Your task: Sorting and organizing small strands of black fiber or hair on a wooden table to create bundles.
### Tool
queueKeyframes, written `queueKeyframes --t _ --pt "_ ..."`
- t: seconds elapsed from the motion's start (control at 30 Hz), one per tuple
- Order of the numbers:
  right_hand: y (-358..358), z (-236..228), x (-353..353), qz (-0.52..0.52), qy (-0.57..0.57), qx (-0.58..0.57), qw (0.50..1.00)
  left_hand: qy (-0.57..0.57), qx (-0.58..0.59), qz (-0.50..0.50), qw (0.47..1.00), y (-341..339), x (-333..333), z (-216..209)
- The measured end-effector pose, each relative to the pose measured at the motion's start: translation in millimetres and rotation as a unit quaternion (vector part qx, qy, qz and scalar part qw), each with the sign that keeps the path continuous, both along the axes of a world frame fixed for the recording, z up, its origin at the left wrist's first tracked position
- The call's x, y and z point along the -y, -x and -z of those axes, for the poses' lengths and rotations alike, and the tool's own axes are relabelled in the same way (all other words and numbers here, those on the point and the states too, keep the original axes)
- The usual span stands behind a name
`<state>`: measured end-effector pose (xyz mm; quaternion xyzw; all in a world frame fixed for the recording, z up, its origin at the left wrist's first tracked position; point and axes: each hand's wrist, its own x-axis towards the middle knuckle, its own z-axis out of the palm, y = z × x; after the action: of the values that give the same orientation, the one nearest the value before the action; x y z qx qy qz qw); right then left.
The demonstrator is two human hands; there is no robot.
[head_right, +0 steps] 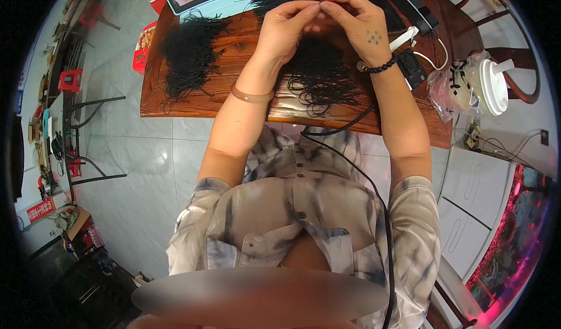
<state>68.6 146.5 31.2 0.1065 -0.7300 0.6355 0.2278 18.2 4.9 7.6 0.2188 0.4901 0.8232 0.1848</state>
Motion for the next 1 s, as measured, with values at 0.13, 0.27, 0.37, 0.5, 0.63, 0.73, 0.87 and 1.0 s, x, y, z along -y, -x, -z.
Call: queueKeyframes --t 0.13,0.27,0.37,0.5,0.63,0.73,0.87,1.0 --pt "2 5 1 0.053 -0.087 -0.031 0.994 -0.013 0.011 -0.018 1.0 3 0 1" --pt "-1 -1 8 0.091 -0.163 -0.065 0.98 -0.009 0.026 -0.038 0.999 3 0 1" --pt "0 -1 5 0.1 -0.214 -0.088 0.968 -0.009 0.008 -0.049 0.999 5 -1 5" --pt "1 -1 5 0.119 -0.251 -0.114 0.954 0.0 -0.001 -0.057 0.998 6 -2 6" --pt "3 2 1 0.109 -0.273 -0.127 0.947 0.042 -0.019 -0.069 0.997 3 -1 2" --pt "2 1 0 0.096 -0.257 -0.099 0.957 0.048 -0.06 -0.084 0.994 4 -2 4" --pt "-1 -7 -4 0.134 -0.342 -0.096 0.925 0.231 -0.333 -0.229 0.885 13 2 16" --pt "3 -3 -16 0.142 -0.459 -0.17 0.86 0.239 -0.452 -0.246 0.824 9 0 14"
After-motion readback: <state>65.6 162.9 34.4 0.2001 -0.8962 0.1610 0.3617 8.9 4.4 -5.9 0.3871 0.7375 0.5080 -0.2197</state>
